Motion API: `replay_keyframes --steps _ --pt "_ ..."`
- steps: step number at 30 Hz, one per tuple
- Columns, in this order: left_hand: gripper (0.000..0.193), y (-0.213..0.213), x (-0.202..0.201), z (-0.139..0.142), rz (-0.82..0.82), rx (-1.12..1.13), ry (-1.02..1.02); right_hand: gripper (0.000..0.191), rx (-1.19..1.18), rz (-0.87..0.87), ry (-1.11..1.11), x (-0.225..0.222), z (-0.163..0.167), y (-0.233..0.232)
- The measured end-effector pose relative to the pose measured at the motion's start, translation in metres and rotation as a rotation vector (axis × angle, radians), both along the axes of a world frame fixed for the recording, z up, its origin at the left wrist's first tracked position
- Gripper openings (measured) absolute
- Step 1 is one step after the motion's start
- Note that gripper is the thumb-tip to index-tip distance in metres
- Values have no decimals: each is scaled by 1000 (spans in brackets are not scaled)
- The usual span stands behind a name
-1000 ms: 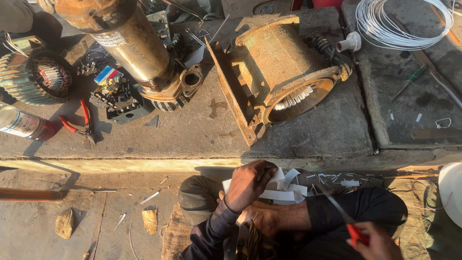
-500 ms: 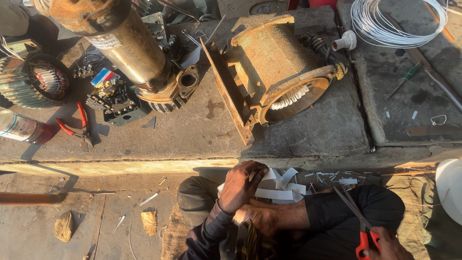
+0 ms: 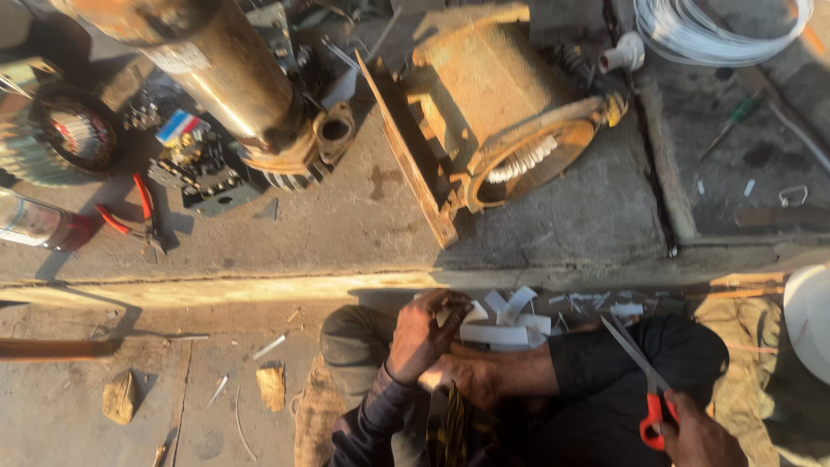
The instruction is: The person sits on the floor and uses red-handled scissors to cut a white strip of material into small rectangular pieces. The person folds the strip, cuts it, and places the cut pieces into a nearby motor housing.
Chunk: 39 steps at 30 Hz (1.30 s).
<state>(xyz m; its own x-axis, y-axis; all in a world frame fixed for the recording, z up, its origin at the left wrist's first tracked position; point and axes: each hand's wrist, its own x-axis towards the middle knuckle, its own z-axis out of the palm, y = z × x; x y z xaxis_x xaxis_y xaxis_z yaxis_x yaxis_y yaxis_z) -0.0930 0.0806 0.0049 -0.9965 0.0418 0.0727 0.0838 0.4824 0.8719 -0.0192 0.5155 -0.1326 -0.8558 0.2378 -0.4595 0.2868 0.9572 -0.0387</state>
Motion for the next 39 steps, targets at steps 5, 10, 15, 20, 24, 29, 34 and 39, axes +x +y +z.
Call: replay_keyframes --steps 5,10,15,20,24,29,34,39 --pt "15 -4 4 5 63 -15 44 53 139 112 312 30 17 -13" --pt "14 -1 3 2 62 -63 110 46 -27 193 456 22 54 -44" --pt "20 4 2 0 92 -112 60 45 -429 195 471 -4 57 -106" --pt "19 -4 8 -2 108 -159 178 37 -475 323 477 -50 26 -154" --pt "18 -9 13 -7 190 -85 52 40 -427 321 425 -95 5 -192" --pt "18 -6 21 -15 181 -31 25 48 -222 345 377 -121 -4 -230" --pt "17 -15 29 -21 205 -38 -17 19 -325 279 456 -124 -10 -218" --pt "18 -21 29 -30 267 45 -93 24 -1476 -287 0 -109 4 -147"
